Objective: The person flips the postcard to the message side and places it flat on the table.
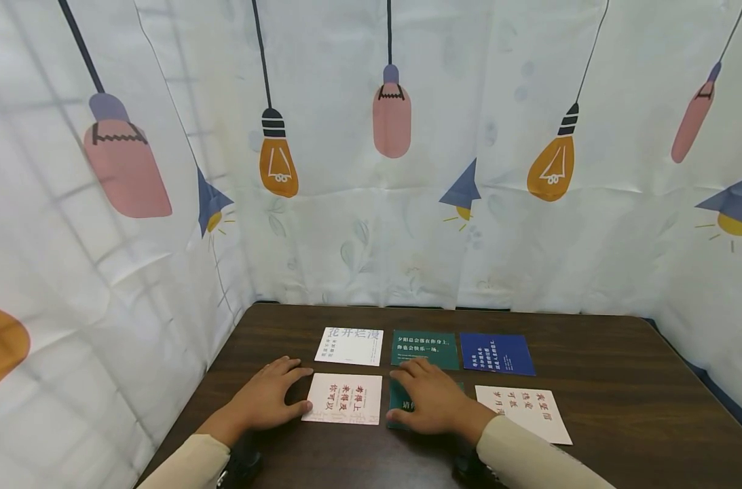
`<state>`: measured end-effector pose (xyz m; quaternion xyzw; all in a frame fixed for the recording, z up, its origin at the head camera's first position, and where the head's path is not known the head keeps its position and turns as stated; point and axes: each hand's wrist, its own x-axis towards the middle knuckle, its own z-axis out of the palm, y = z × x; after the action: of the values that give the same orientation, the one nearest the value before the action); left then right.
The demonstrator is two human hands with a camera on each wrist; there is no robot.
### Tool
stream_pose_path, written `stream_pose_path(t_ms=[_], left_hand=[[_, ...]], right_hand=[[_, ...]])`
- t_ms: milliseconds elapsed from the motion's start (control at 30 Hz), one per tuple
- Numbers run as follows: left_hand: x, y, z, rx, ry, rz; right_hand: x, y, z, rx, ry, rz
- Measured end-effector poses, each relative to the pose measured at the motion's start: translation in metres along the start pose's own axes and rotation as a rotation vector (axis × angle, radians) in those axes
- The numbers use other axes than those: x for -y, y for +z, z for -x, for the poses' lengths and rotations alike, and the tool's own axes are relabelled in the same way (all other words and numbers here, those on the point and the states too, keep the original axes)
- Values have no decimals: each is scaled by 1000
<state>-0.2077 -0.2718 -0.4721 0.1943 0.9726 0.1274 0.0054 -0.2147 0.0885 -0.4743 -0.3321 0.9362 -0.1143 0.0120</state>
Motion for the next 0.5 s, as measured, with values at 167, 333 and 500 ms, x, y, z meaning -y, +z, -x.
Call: stream_pose_path(t_ms=[167,333,500], left_hand=[[-1,0,1,-12,10,-5],[-1,0,0,-10,18,4],[0,0,0,2,16,8]], right_hand=[[4,3,-4,-4,-18,8],[7,5,-7,-3,-21,12],[9,8,-11,5,-13,27]])
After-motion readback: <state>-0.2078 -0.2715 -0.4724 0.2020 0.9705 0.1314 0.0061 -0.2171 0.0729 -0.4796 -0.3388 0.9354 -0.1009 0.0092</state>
